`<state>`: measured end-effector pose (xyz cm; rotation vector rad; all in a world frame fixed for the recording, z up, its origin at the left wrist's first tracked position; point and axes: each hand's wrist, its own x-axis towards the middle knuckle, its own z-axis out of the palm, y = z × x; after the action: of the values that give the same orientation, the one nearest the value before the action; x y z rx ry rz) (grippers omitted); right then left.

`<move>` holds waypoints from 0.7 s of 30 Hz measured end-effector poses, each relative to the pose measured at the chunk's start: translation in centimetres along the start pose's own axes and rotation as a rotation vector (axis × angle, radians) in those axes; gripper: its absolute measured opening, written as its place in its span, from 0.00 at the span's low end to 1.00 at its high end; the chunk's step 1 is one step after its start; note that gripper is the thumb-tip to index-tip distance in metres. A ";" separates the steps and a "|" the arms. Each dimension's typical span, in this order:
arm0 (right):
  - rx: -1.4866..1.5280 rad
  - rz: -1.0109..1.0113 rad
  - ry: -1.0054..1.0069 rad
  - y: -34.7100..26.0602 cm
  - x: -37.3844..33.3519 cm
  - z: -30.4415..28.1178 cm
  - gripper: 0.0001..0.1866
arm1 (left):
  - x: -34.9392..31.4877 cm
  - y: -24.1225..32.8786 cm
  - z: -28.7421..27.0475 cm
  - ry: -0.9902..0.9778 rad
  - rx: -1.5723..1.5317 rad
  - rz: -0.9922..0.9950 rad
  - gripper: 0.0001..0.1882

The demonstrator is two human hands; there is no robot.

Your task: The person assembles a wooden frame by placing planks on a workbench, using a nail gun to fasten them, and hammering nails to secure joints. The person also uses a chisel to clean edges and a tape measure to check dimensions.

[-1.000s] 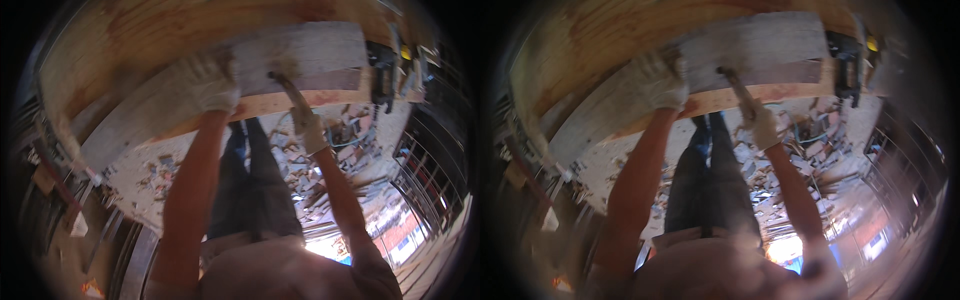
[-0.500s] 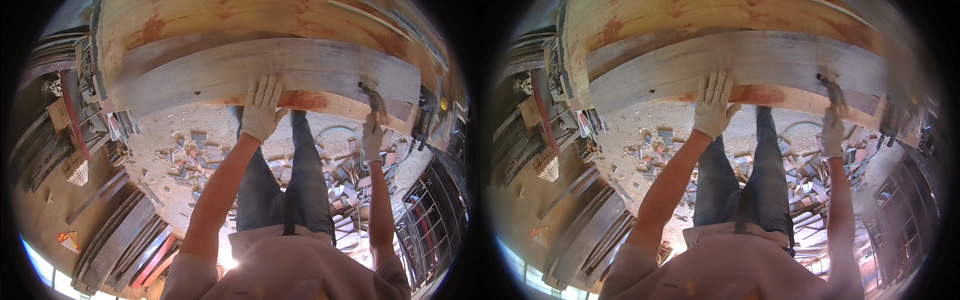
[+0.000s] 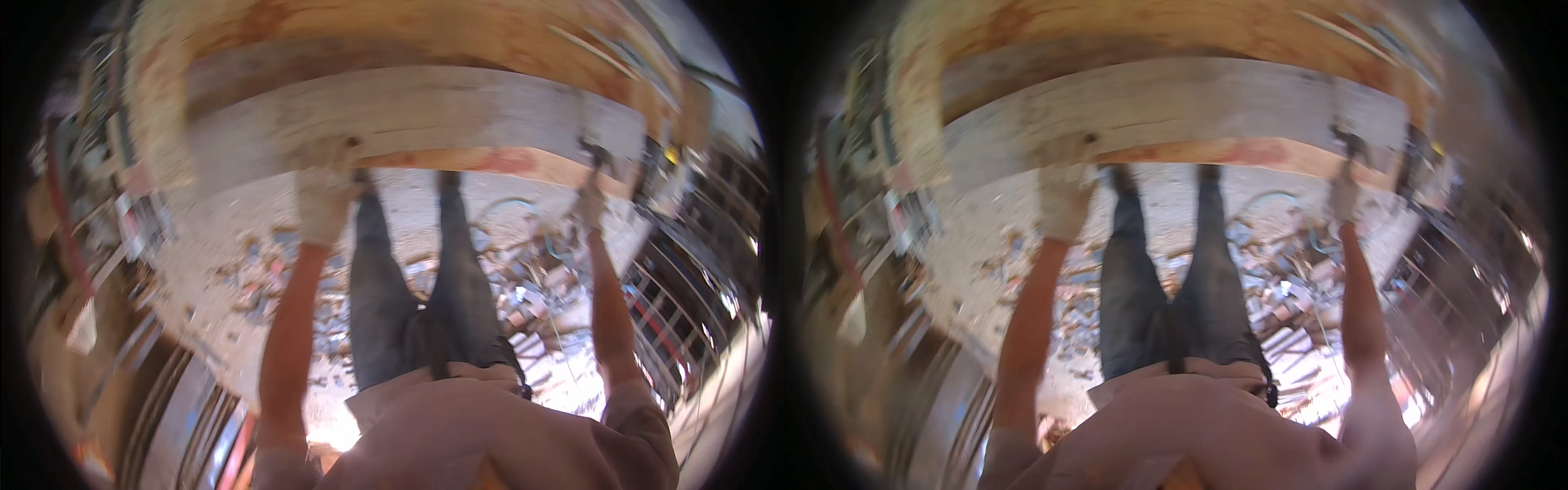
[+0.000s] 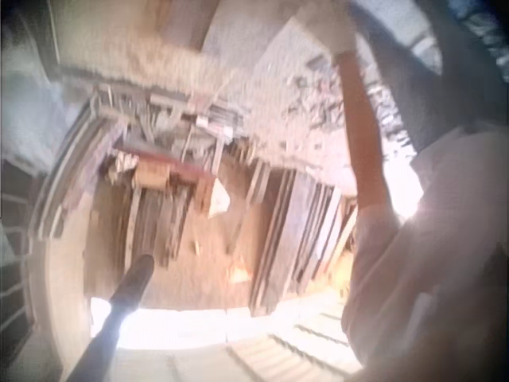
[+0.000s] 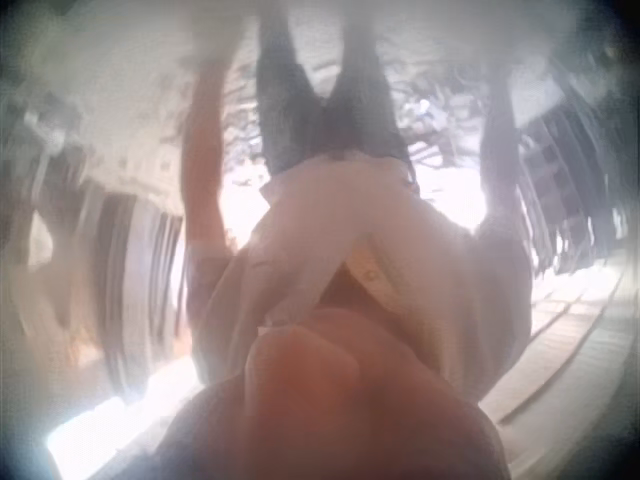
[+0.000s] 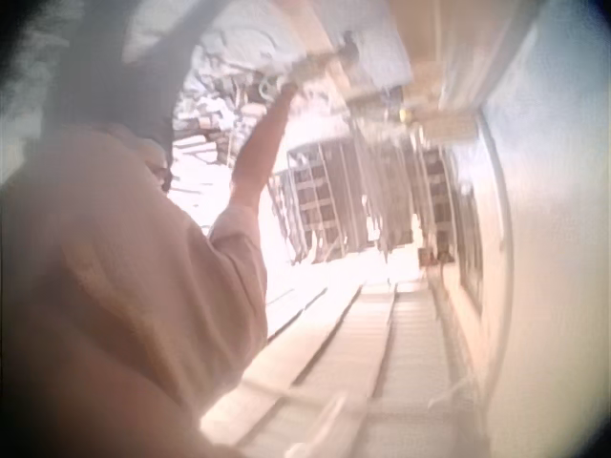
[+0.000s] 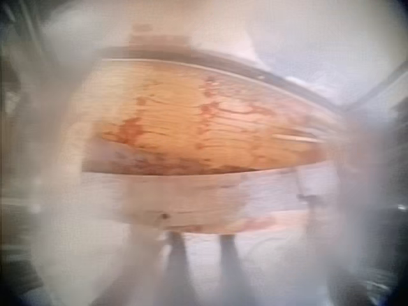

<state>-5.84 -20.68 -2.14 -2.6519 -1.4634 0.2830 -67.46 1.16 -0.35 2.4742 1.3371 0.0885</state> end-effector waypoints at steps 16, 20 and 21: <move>0.914 0.780 -0.086 -21.0 -0.1 -6.1 0.23 | 7.3 -6.2 -2.2 0.188 0.089 0.059 0.33; 0.793 0.390 -0.035 -24.5 -5.0 -3.8 0.28 | 9.2 5.9 -0.8 -0.033 -0.079 0.321 0.40; 0.747 0.286 -0.027 -25.8 -6.2 -3.3 0.30 | 9.9 7.6 -0.4 -0.022 -0.103 0.302 0.40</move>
<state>-29.77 -12.15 6.35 -2.2076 -0.7483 0.7237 -55.94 5.58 1.43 2.5603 0.9162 0.1939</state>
